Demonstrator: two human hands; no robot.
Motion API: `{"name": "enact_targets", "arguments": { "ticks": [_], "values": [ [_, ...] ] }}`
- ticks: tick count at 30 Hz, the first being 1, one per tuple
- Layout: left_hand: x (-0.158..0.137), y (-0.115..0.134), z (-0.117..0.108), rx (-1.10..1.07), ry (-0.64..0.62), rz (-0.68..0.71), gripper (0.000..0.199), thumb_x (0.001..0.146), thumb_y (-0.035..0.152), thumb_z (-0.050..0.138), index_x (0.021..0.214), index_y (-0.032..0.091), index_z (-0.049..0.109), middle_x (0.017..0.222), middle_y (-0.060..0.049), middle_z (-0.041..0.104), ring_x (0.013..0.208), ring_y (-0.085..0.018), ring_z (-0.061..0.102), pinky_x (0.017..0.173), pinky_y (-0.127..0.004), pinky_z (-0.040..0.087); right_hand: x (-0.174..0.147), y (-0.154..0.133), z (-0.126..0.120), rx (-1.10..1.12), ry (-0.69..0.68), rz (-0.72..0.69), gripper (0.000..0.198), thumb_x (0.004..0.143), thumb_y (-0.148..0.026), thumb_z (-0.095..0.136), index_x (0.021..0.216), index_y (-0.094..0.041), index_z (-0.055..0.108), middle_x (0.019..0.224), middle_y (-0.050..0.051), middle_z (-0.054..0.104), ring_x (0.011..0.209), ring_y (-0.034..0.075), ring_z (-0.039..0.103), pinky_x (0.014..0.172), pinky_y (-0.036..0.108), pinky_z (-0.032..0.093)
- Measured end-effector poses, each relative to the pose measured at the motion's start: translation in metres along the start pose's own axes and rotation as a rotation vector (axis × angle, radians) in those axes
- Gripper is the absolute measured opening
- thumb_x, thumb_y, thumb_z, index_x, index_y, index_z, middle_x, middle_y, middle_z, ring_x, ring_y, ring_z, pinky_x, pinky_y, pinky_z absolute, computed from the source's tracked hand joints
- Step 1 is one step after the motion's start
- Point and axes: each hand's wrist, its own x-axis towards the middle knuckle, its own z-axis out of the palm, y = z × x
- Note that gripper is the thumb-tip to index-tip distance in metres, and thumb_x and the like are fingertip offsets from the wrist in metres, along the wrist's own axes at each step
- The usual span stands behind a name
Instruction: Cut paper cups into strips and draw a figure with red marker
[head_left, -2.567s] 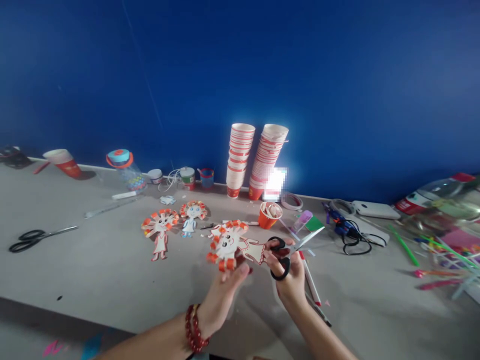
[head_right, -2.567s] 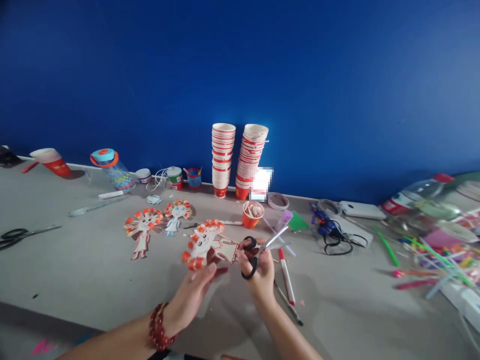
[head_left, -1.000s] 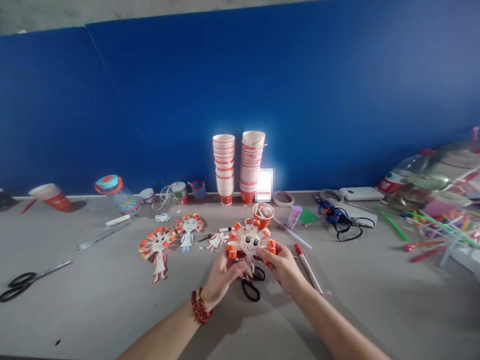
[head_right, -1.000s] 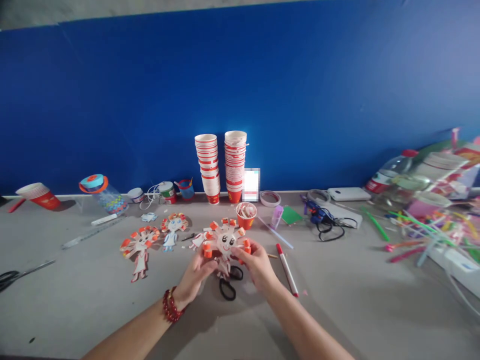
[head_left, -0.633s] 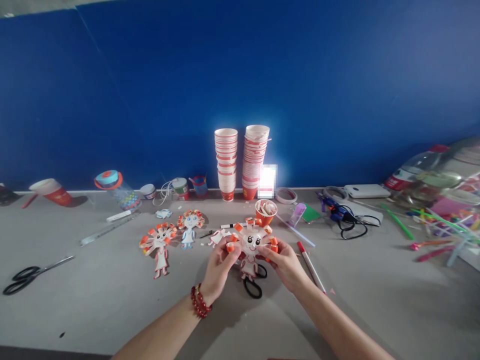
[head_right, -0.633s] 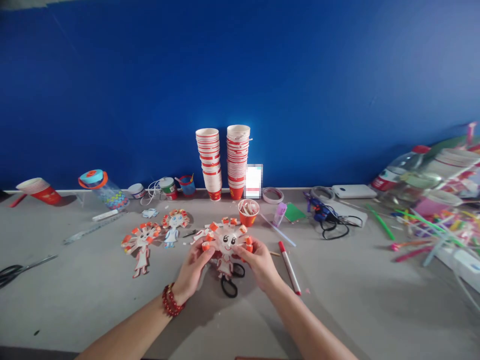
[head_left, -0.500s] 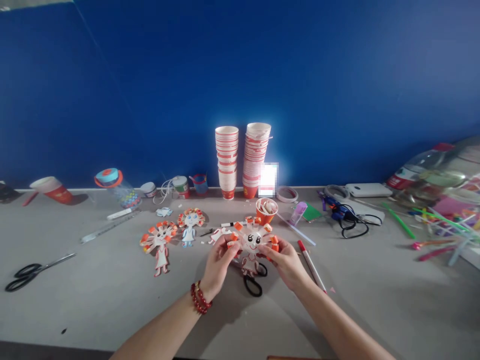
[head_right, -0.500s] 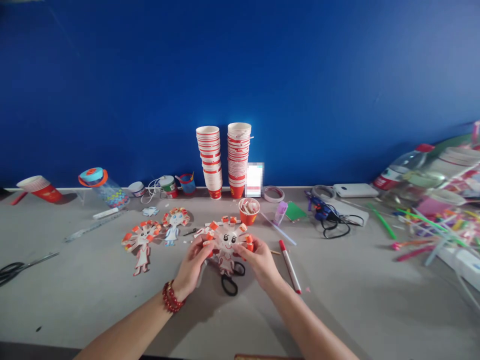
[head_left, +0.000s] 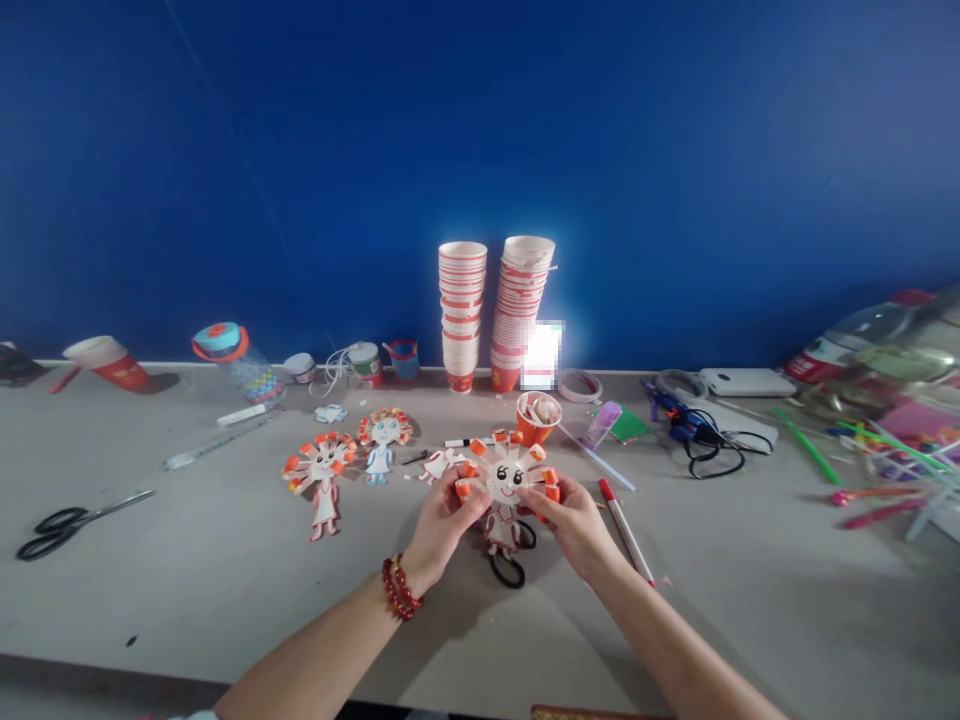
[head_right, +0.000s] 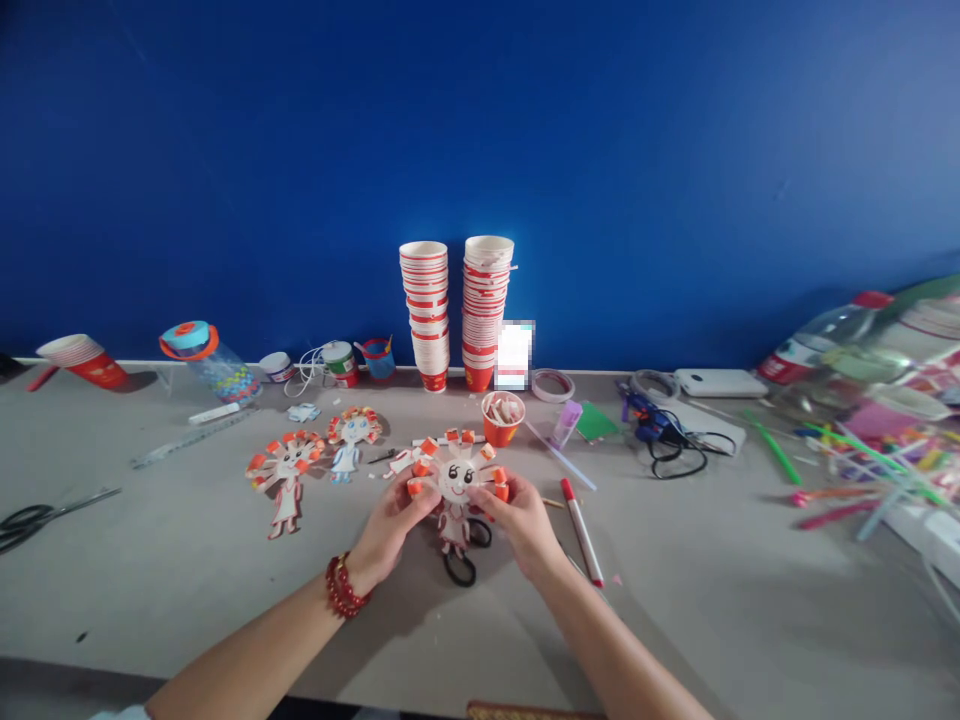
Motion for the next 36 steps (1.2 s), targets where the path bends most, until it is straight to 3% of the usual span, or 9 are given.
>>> {"name": "enact_targets", "arguments": {
  "ticks": [2, 8, 14, 21, 25, 31, 36],
  "values": [
    [-0.001, 0.001, 0.000, 0.015, -0.002, 0.017, 0.034, 0.079, 0.040, 0.070, 0.103, 0.018, 0.062, 0.097, -0.006, 0.066, 0.091, -0.019, 0.060, 0.084, -0.030, 0.047, 0.000, 0.000, 0.000, -0.002, 0.005, -0.004, 0.036, 0.062, -0.041, 0.086, 0.083, -0.016, 0.071, 0.073, 0.003, 0.070, 0.061, 0.016, 0.061, 0.059, 0.027, 0.051],
    [0.000, -0.004, -0.003, 0.007, 0.116, 0.030, 0.027, 0.083, 0.045, 0.064, 0.085, 0.017, 0.062, 0.077, -0.002, 0.063, 0.074, -0.016, 0.058, 0.071, -0.026, 0.046, 0.000, 0.000, 0.000, 0.025, -0.001, -0.002, 0.033, 0.063, -0.040, 0.086, 0.081, -0.017, 0.070, 0.073, 0.002, 0.070, 0.062, 0.016, 0.061, 0.061, 0.027, 0.050],
    [0.002, 0.004, -0.008, 0.032, 0.117, 0.099, 0.030, 0.085, 0.045, 0.063, 0.100, 0.018, 0.061, 0.095, -0.005, 0.064, 0.086, -0.018, 0.060, 0.078, -0.027, 0.046, 0.001, 0.000, 0.000, 0.004, 0.003, -0.012, 0.031, 0.063, -0.038, 0.086, 0.075, -0.017, 0.067, 0.067, 0.000, 0.068, 0.060, 0.015, 0.059, 0.058, 0.025, 0.047],
    [0.007, 0.014, -0.008, 0.195, 0.052, 0.087, 0.025, 0.084, 0.042, 0.063, 0.089, 0.018, 0.064, 0.082, -0.003, 0.064, 0.071, -0.015, 0.058, 0.065, -0.024, 0.046, -0.004, -0.004, 0.008, -0.025, -0.045, 0.001, 0.033, 0.062, -0.040, 0.086, 0.079, -0.018, 0.068, 0.069, 0.000, 0.068, 0.059, 0.015, 0.057, 0.057, 0.027, 0.047],
    [0.008, 0.015, -0.015, 0.106, 0.036, 0.069, 0.030, 0.087, 0.045, 0.059, 0.098, 0.019, 0.067, 0.098, -0.006, 0.068, 0.090, -0.019, 0.062, 0.079, -0.027, 0.048, -0.002, -0.004, 0.006, -0.017, -0.013, 0.003, 0.033, 0.061, -0.040, 0.086, 0.074, -0.017, 0.066, 0.063, -0.002, 0.065, 0.055, 0.014, 0.055, 0.055, 0.025, 0.045],
    [0.013, 0.014, -0.029, 0.032, -0.263, -0.131, 0.034, 0.084, 0.044, 0.064, 0.102, 0.015, 0.068, 0.083, -0.005, 0.068, 0.075, -0.017, 0.062, 0.074, -0.029, 0.050, 0.001, -0.008, -0.001, -0.002, 0.041, -0.027, 0.034, 0.061, -0.039, 0.087, 0.074, -0.017, 0.064, 0.064, 0.000, 0.065, 0.057, 0.014, 0.056, 0.056, 0.024, 0.045],
    [0.017, 0.008, -0.030, 0.130, -0.224, -0.103, 0.034, 0.084, 0.046, 0.064, 0.102, 0.018, 0.072, 0.095, -0.006, 0.072, 0.090, -0.021, 0.064, 0.079, -0.030, 0.051, -0.001, -0.009, 0.001, -0.002, 0.006, -0.045, 0.034, 0.061, -0.039, 0.086, 0.079, -0.016, 0.068, 0.068, 0.001, 0.066, 0.058, 0.014, 0.056, 0.057, 0.025, 0.046]
  ]
}}
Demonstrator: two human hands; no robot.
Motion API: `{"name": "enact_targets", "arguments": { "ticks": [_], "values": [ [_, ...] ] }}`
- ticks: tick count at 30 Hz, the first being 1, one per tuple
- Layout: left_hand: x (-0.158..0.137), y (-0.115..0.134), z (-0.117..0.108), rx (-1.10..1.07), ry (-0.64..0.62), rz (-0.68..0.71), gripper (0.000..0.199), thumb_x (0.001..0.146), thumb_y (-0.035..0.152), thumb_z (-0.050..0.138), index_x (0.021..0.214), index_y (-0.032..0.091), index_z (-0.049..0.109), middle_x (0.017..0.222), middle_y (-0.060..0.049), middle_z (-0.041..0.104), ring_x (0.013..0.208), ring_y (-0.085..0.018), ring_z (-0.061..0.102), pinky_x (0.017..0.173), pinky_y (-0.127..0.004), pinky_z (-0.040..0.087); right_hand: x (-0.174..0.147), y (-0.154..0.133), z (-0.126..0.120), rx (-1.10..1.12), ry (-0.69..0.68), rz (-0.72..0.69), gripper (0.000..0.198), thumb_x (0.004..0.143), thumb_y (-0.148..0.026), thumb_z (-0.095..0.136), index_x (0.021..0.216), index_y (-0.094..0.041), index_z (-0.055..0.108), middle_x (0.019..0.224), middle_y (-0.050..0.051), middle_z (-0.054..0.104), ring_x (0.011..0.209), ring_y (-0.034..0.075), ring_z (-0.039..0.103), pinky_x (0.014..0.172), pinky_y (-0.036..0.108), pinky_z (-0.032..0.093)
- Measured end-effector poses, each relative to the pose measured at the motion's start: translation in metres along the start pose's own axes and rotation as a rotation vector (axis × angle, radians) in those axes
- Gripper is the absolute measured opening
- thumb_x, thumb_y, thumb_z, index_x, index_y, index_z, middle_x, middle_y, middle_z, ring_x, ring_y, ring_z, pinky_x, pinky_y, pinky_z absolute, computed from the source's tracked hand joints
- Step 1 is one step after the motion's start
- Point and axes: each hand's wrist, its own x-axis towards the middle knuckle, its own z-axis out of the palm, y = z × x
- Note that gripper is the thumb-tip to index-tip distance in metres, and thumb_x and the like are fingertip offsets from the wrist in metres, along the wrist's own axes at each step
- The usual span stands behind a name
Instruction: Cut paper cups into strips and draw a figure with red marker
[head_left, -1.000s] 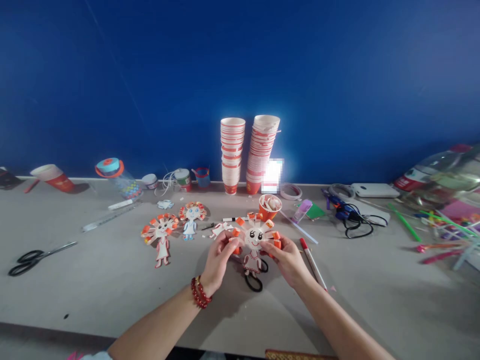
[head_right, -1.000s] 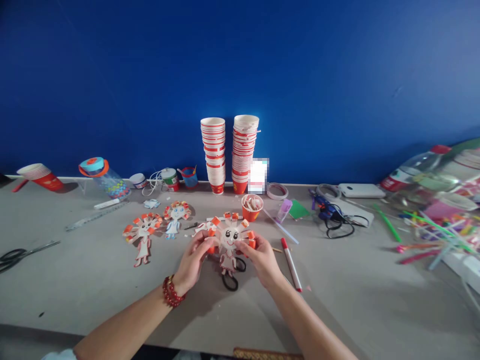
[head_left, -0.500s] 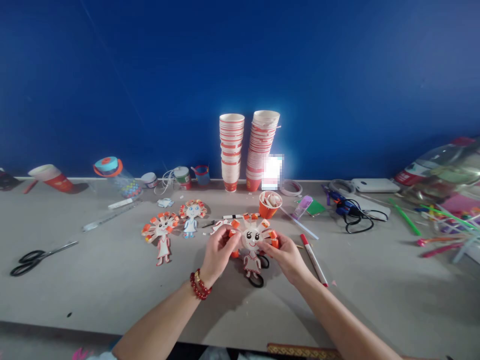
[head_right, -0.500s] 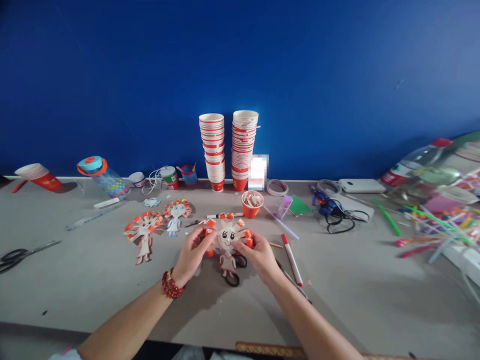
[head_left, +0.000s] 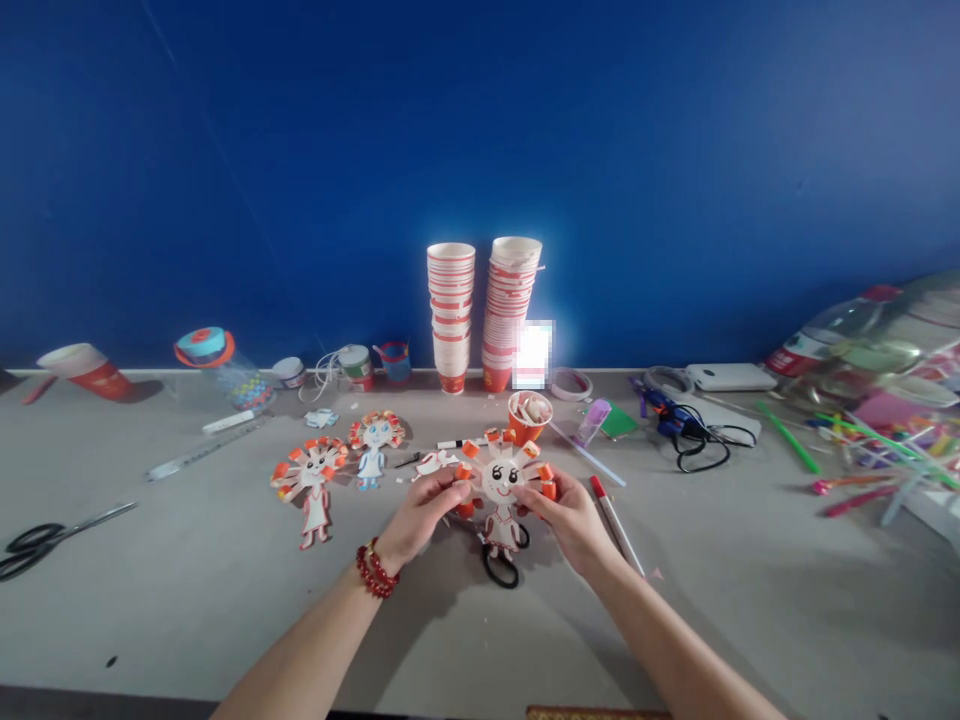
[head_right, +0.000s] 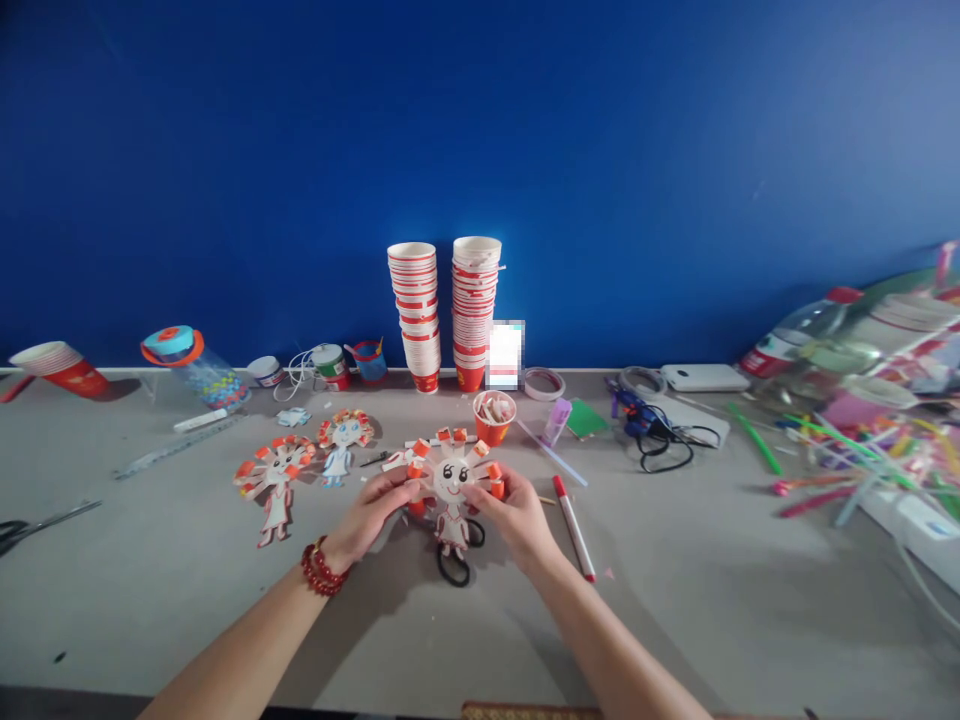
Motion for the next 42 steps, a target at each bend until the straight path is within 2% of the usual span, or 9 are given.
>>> {"name": "enact_targets", "arguments": {
  "ticks": [8, 13, 15, 18, 20, 25, 28, 36, 42],
  "values": [
    [0.004, -0.012, 0.003, -0.030, 0.062, -0.024, 0.032, 0.077, 0.045, 0.073, 0.089, 0.015, 0.070, 0.078, -0.002, 0.067, 0.071, -0.015, 0.060, 0.070, -0.028, 0.050, -0.001, 0.008, 0.001, -0.047, -0.031, -0.013, 0.034, 0.063, -0.038, 0.085, 0.077, -0.016, 0.065, 0.059, -0.005, 0.053, 0.054, 0.010, 0.046, 0.054, 0.023, 0.042],
    [0.002, -0.004, 0.007, -0.013, 0.079, -0.011, 0.031, 0.075, 0.044, 0.075, 0.084, 0.015, 0.068, 0.074, 0.000, 0.063, 0.068, -0.012, 0.057, 0.067, -0.024, 0.047, -0.001, 0.010, 0.001, -0.087, -0.045, -0.016, 0.034, 0.065, -0.039, 0.084, 0.080, -0.016, 0.065, 0.061, -0.004, 0.055, 0.055, 0.011, 0.047, 0.054, 0.023, 0.041],
    [0.001, 0.003, 0.005, -0.028, 0.054, -0.028, 0.031, 0.074, 0.043, 0.076, 0.087, 0.016, 0.069, 0.080, -0.001, 0.066, 0.072, -0.013, 0.059, 0.069, -0.024, 0.048, 0.000, 0.009, 0.000, -0.088, -0.038, -0.018, 0.035, 0.065, -0.039, 0.084, 0.081, -0.016, 0.065, 0.064, -0.002, 0.058, 0.057, 0.011, 0.049, 0.056, 0.023, 0.043],
    [0.001, 0.008, 0.002, -0.063, -0.003, -0.083, 0.037, 0.074, 0.041, 0.076, 0.102, 0.018, 0.070, 0.097, -0.005, 0.070, 0.087, -0.018, 0.063, 0.077, -0.027, 0.049, 0.001, 0.007, -0.001, -0.093, -0.023, -0.036, 0.034, 0.065, -0.039, 0.083, 0.080, -0.016, 0.064, 0.067, -0.001, 0.060, 0.059, 0.012, 0.050, 0.056, 0.023, 0.043],
    [0.001, 0.007, 0.001, -0.042, -0.002, -0.080, 0.034, 0.076, 0.040, 0.075, 0.101, 0.018, 0.070, 0.099, -0.006, 0.071, 0.089, -0.018, 0.064, 0.078, -0.027, 0.049, 0.001, 0.007, -0.001, -0.111, -0.022, -0.036, 0.033, 0.066, -0.040, 0.083, 0.081, -0.016, 0.065, 0.067, -0.001, 0.059, 0.058, 0.012, 0.049, 0.056, 0.023, 0.042],
    [0.004, -0.003, 0.003, 0.104, 0.100, -0.002, 0.026, 0.077, 0.041, 0.073, 0.082, 0.016, 0.068, 0.073, 0.000, 0.066, 0.064, -0.011, 0.056, 0.061, -0.022, 0.043, -0.001, 0.009, 0.001, -0.142, -0.059, -0.009, 0.036, 0.067, -0.043, 0.081, 0.085, -0.016, 0.066, 0.066, -0.001, 0.059, 0.057, 0.012, 0.048, 0.056, 0.024, 0.042],
    [0.004, -0.003, 0.006, 0.126, 0.107, 0.021, 0.027, 0.076, 0.040, 0.074, 0.079, 0.016, 0.065, 0.066, 0.002, 0.062, 0.060, -0.010, 0.053, 0.059, -0.021, 0.041, -0.002, 0.008, 0.002, -0.151, -0.057, -0.016, 0.034, 0.067, -0.042, 0.081, 0.080, -0.016, 0.065, 0.062, -0.003, 0.057, 0.055, 0.011, 0.045, 0.053, 0.022, 0.039],
    [0.004, 0.004, 0.009, 0.067, 0.133, -0.003, 0.031, 0.073, 0.045, 0.076, 0.084, 0.017, 0.070, 0.083, -0.004, 0.072, 0.075, -0.018, 0.065, 0.072, -0.028, 0.051, -0.001, 0.010, -0.002, -0.199, -0.016, -0.034, 0.035, 0.068, -0.046, 0.080, 0.078, -0.016, 0.064, 0.061, -0.003, 0.055, 0.055, 0.012, 0.045, 0.050, 0.022, 0.036],
    [0.002, 0.008, 0.010, -0.030, 0.062, -0.007, 0.033, 0.072, 0.046, 0.076, 0.086, 0.017, 0.072, 0.086, -0.005, 0.073, 0.079, -0.021, 0.068, 0.079, -0.036, 0.055, 0.000, 0.009, -0.003, -0.230, -0.009, -0.031, 0.037, 0.068, -0.049, 0.079, 0.079, -0.017, 0.064, 0.062, -0.002, 0.054, 0.057, 0.013, 0.044, 0.051, 0.024, 0.035]
  ]
}}
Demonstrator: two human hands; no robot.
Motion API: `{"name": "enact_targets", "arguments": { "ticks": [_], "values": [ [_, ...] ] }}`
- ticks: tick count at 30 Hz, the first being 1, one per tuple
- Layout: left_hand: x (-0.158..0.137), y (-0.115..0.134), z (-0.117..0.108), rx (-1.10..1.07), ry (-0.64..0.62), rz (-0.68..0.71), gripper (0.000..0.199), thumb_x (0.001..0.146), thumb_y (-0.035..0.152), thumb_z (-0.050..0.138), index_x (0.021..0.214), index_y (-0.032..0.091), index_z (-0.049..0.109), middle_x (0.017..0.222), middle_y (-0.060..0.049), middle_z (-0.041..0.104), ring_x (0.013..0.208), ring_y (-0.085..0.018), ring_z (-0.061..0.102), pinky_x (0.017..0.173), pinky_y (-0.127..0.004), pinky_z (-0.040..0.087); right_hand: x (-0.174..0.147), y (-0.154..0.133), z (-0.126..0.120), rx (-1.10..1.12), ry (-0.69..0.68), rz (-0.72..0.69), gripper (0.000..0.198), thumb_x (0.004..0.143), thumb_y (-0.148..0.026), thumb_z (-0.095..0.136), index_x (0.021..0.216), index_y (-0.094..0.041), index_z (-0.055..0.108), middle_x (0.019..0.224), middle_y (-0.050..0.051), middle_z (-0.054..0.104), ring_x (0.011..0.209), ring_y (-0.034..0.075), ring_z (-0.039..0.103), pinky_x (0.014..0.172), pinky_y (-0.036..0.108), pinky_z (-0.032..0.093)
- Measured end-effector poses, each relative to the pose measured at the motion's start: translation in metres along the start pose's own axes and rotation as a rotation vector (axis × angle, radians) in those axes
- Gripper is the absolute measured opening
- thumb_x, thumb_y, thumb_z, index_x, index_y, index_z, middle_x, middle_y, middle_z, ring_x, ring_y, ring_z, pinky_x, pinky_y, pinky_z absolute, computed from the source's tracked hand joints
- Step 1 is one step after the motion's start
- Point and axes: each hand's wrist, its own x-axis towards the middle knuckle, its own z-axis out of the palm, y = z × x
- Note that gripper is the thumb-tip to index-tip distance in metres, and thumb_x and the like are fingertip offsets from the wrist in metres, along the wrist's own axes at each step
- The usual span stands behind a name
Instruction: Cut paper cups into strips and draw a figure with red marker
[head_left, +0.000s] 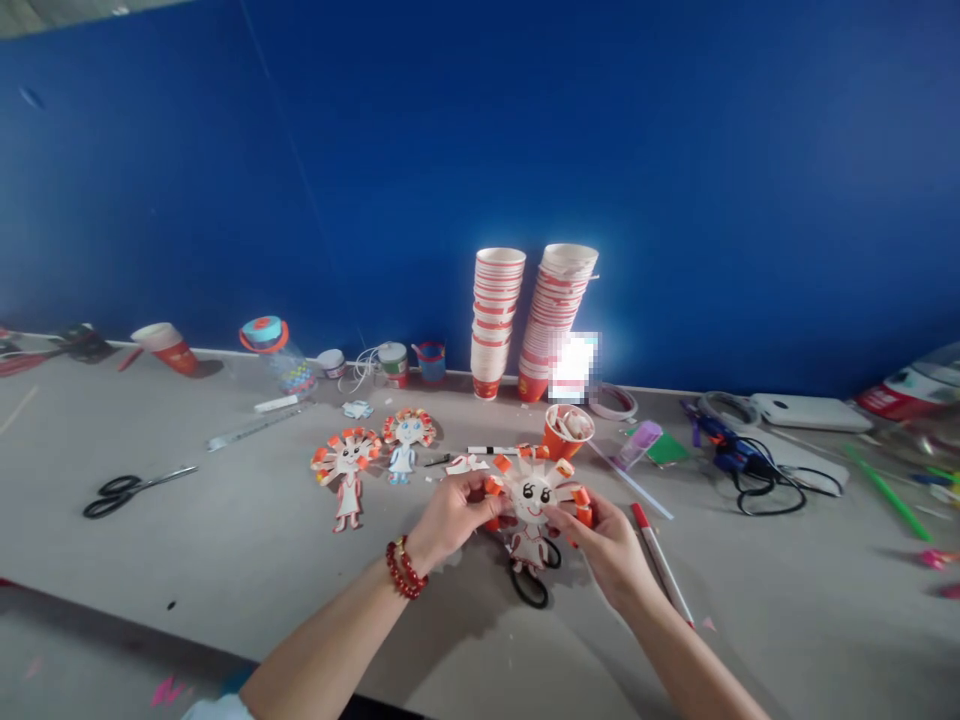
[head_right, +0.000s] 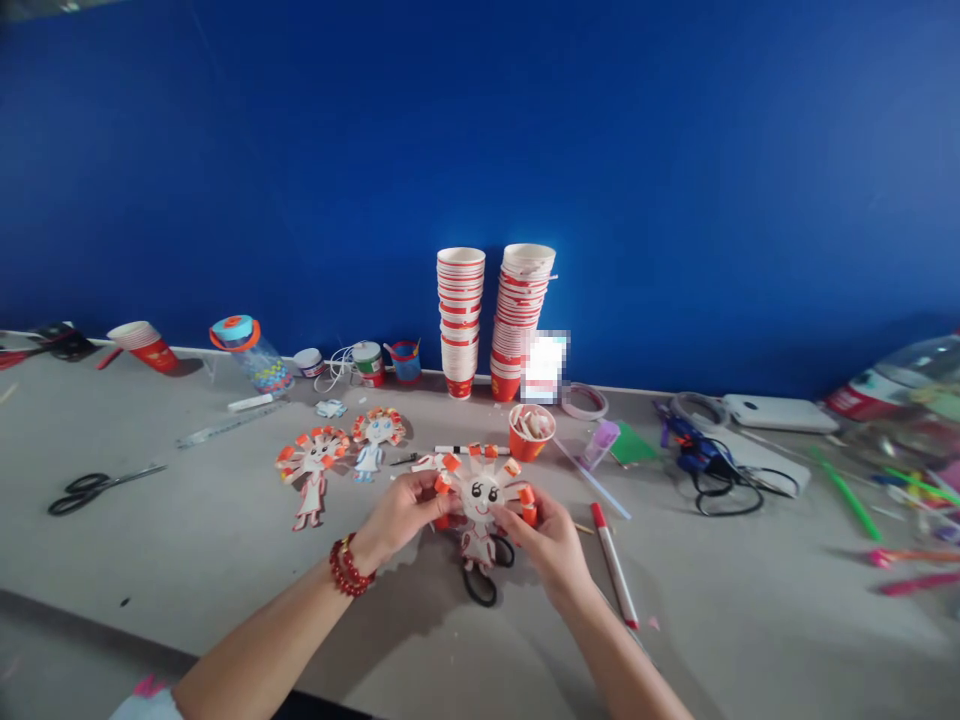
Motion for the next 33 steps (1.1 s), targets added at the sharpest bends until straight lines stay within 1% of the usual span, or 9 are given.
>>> {"name": "enact_targets", "arguments": {
  "ticks": [7, 9, 13, 16, 18, 21, 25, 28, 33],
  "values": [
    [-0.004, 0.002, 0.001, 0.058, -0.009, 0.015, 0.034, 0.074, 0.048, 0.074, 0.087, 0.017, 0.072, 0.082, -0.005, 0.072, 0.076, -0.022, 0.069, 0.075, -0.035, 0.056, 0.000, -0.001, 0.000, 0.009, 0.011, -0.013, 0.036, 0.067, -0.048, 0.080, 0.074, -0.017, 0.063, 0.062, -0.001, 0.056, 0.057, 0.014, 0.045, 0.051, 0.024, 0.035],
    [-0.005, 0.004, 0.001, 0.085, -0.015, 0.027, 0.033, 0.076, 0.047, 0.072, 0.088, 0.016, 0.071, 0.086, -0.006, 0.072, 0.080, -0.023, 0.068, 0.076, -0.034, 0.055, 0.000, -0.001, 0.000, 0.019, 0.010, -0.017, 0.035, 0.067, -0.046, 0.081, 0.075, -0.017, 0.064, 0.061, -0.001, 0.056, 0.057, 0.013, 0.046, 0.051, 0.024, 0.036],
    [-0.007, 0.011, -0.002, 0.107, -0.043, 0.063, 0.038, 0.076, 0.042, 0.075, 0.102, 0.016, 0.065, 0.099, -0.009, 0.071, 0.092, -0.023, 0.066, 0.079, -0.031, 0.053, 0.001, -0.004, -0.001, 0.030, 0.026, -0.014, 0.034, 0.066, -0.045, 0.082, 0.077, -0.017, 0.065, 0.063, -0.001, 0.059, 0.057, 0.014, 0.049, 0.053, 0.024, 0.039],
    [-0.007, 0.015, -0.004, 0.129, 0.024, 0.085, 0.033, 0.086, 0.045, 0.062, 0.104, 0.017, 0.064, 0.102, -0.009, 0.070, 0.096, -0.021, 0.065, 0.083, -0.030, 0.051, 0.001, -0.007, -0.001, 0.023, 0.042, -0.011, 0.035, 0.067, -0.046, 0.081, 0.075, -0.017, 0.063, 0.063, -0.001, 0.059, 0.057, 0.014, 0.050, 0.054, 0.025, 0.040],
    [-0.008, 0.017, -0.005, 0.167, 0.058, 0.100, 0.032, 0.087, 0.043, 0.062, 0.105, 0.017, 0.064, 0.103, -0.009, 0.071, 0.097, -0.021, 0.065, 0.083, -0.031, 0.051, 0.000, -0.008, -0.001, 0.014, 0.043, -0.009, 0.036, 0.066, -0.047, 0.080, 0.074, -0.017, 0.062, 0.063, -0.001, 0.058, 0.058, 0.015, 0.051, 0.055, 0.026, 0.042],
    [-0.007, 0.017, -0.004, 0.249, 0.066, 0.145, 0.034, 0.081, 0.038, 0.069, 0.107, 0.017, 0.063, 0.102, -0.009, 0.071, 0.093, -0.022, 0.066, 0.079, -0.030, 0.052, -0.001, -0.008, 0.000, -0.007, 0.034, -0.005, 0.036, 0.066, -0.048, 0.080, 0.074, -0.017, 0.062, 0.062, -0.001, 0.058, 0.057, 0.015, 0.050, 0.053, 0.025, 0.041],
    [-0.006, 0.014, -0.004, 0.423, 0.160, 0.206, 0.022, 0.086, 0.035, 0.062, 0.098, 0.018, 0.065, 0.093, -0.007, 0.072, 0.080, -0.019, 0.067, 0.071, -0.027, 0.052, -0.002, -0.007, 0.001, -0.022, 0.012, -0.015, 0.034, 0.068, -0.046, 0.079, 0.076, -0.017, 0.063, 0.062, -0.001, 0.058, 0.055, 0.013, 0.049, 0.051, 0.024, 0.038],
    [-0.005, 0.012, -0.005, 0.449, 0.200, 0.210, 0.020, 0.087, 0.035, 0.059, 0.095, 0.018, 0.065, 0.088, -0.006, 0.072, 0.073, -0.018, 0.067, 0.064, -0.025, 0.051, -0.002, -0.007, 0.002, -0.017, 0.006, -0.014, 0.034, 0.068, -0.046, 0.080, 0.076, -0.017, 0.063, 0.061, -0.002, 0.058, 0.055, 0.013, 0.049, 0.052, 0.024, 0.038],
    [-0.006, 0.012, -0.003, 0.451, 0.195, 0.215, 0.017, 0.085, 0.035, 0.062, 0.090, 0.018, 0.062, 0.082, -0.004, 0.070, 0.072, -0.018, 0.066, 0.065, -0.025, 0.050, -0.002, -0.006, 0.003, 0.016, -0.011, -0.002, 0.036, 0.066, -0.047, 0.080, 0.076, -0.018, 0.062, 0.063, -0.001, 0.060, 0.057, 0.015, 0.052, 0.055, 0.025, 0.041]
  ]
}}
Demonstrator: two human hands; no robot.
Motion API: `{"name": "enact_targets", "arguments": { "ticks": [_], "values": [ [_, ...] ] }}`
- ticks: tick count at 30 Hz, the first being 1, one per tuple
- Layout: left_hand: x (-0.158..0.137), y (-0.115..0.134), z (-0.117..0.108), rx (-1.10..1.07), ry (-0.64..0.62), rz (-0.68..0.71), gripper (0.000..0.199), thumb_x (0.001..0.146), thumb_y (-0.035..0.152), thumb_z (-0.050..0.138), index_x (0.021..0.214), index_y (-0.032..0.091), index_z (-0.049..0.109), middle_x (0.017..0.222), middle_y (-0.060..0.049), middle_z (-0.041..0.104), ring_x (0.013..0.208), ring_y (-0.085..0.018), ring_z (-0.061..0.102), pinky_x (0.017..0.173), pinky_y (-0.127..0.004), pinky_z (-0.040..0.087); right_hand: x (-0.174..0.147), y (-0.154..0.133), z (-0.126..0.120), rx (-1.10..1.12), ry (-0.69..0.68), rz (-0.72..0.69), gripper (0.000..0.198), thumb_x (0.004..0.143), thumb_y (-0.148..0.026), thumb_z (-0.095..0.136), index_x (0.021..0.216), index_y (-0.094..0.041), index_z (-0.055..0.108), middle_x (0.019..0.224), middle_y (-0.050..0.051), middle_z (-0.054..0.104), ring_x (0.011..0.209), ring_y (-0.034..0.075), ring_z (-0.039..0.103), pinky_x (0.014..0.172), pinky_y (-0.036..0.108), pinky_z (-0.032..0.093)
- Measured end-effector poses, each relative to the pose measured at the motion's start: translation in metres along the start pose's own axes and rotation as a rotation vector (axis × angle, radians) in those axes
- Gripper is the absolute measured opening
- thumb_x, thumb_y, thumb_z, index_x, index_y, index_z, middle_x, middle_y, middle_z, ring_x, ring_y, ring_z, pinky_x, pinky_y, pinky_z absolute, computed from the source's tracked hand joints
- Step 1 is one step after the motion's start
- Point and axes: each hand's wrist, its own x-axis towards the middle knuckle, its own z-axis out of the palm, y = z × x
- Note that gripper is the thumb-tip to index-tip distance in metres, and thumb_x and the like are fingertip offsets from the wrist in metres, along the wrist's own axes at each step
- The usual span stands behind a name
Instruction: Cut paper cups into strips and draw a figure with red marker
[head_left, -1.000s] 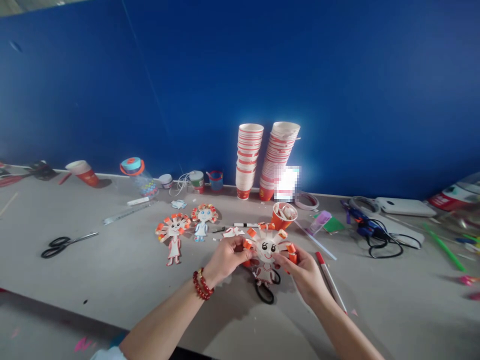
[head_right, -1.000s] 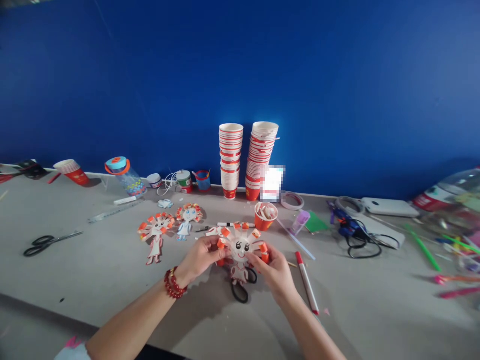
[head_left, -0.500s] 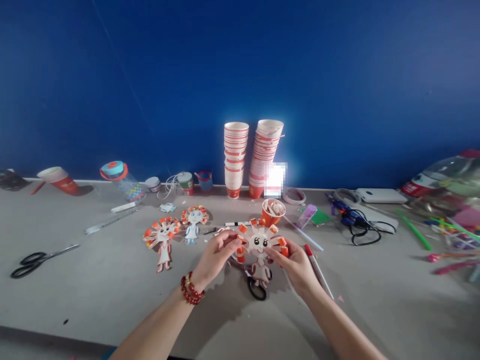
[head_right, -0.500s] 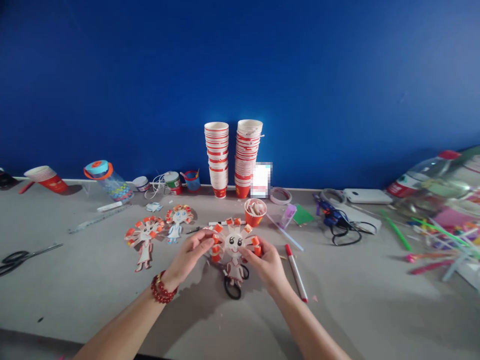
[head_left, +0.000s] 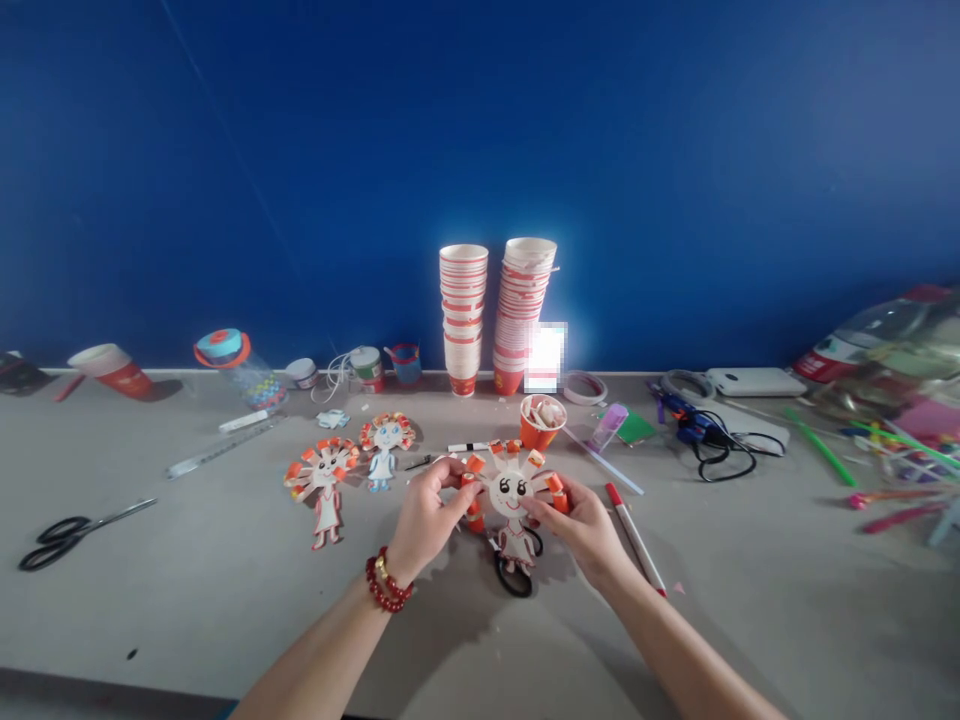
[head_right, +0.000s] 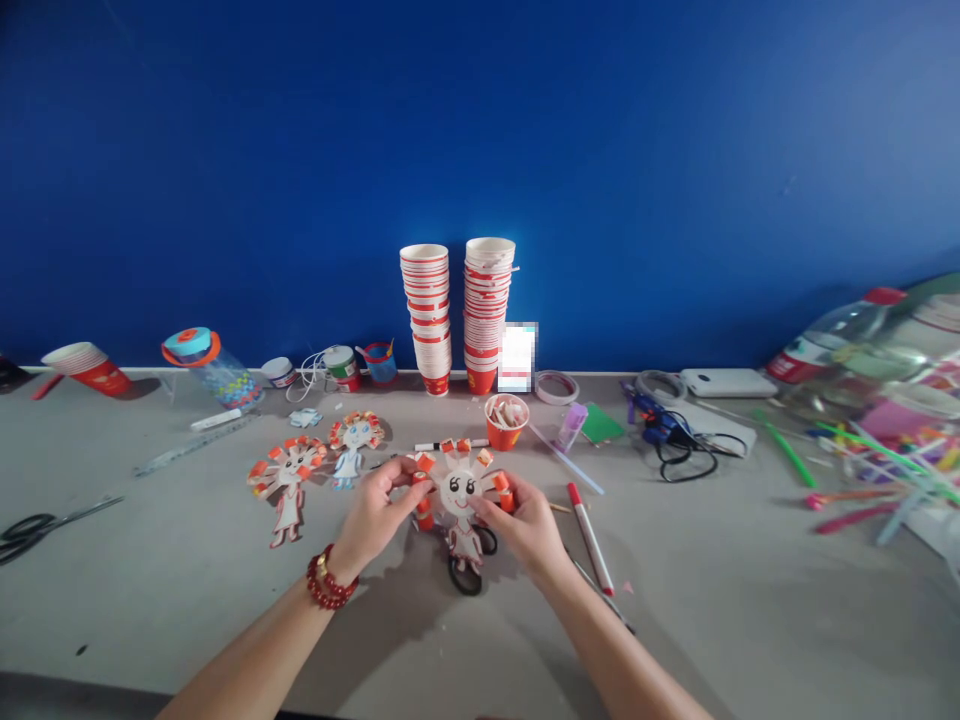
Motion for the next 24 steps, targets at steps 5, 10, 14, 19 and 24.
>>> {"name": "enact_targets", "arguments": {
  "ticks": [5, 10, 14, 19, 24],
  "values": [
    [-0.001, 0.001, 0.002, -0.047, -0.031, 0.005, 0.018, 0.084, 0.035, 0.065, 0.086, 0.018, 0.057, 0.081, -0.002, 0.066, 0.075, -0.016, 0.063, 0.070, -0.025, 0.049, -0.001, 0.004, 0.001, 0.005, -0.047, -0.001, 0.036, 0.069, -0.046, 0.079, 0.080, -0.017, 0.062, 0.066, -0.002, 0.060, 0.058, 0.014, 0.051, 0.055, 0.024, 0.041],
    [0.000, 0.006, -0.002, -0.207, -0.112, -0.039, 0.032, 0.085, 0.041, 0.064, 0.105, 0.018, 0.056, 0.101, -0.008, 0.068, 0.091, -0.021, 0.064, 0.077, -0.029, 0.051, -0.001, 0.004, 0.001, 0.011, -0.051, -0.004, 0.034, 0.068, -0.045, 0.079, 0.077, -0.018, 0.061, 0.064, -0.003, 0.059, 0.057, 0.013, 0.050, 0.054, 0.023, 0.040],
    [0.003, 0.010, -0.007, -0.055, -0.017, 0.041, 0.034, 0.085, 0.038, 0.063, 0.114, 0.021, 0.059, 0.102, -0.007, 0.069, 0.094, -0.021, 0.064, 0.084, -0.030, 0.050, -0.001, 0.004, 0.001, -0.032, -0.070, -0.017, 0.034, 0.070, -0.046, 0.077, 0.075, -0.018, 0.059, 0.060, -0.004, 0.055, 0.054, 0.012, 0.046, 0.051, 0.023, 0.036],
    [0.006, 0.011, -0.012, 0.182, 0.012, 0.163, 0.017, 0.088, 0.029, 0.059, 0.103, 0.023, 0.066, 0.097, -0.003, 0.072, 0.079, -0.017, 0.066, 0.077, -0.026, 0.050, -0.002, 0.005, 0.002, -0.047, -0.092, -0.008, 0.032, 0.072, -0.045, 0.076, 0.078, -0.018, 0.060, 0.062, -0.003, 0.057, 0.054, 0.012, 0.047, 0.051, 0.023, 0.037],
    [0.006, 0.014, -0.015, 0.300, 0.040, 0.204, 0.015, 0.087, 0.024, 0.058, 0.099, 0.024, 0.067, 0.095, -0.003, 0.073, 0.077, -0.018, 0.067, 0.078, -0.028, 0.050, -0.002, 0.004, 0.002, -0.042, -0.104, -0.005, 0.032, 0.072, -0.045, 0.076, 0.078, -0.017, 0.061, 0.063, -0.003, 0.059, 0.054, 0.013, 0.048, 0.051, 0.023, 0.038]
  ]
}}
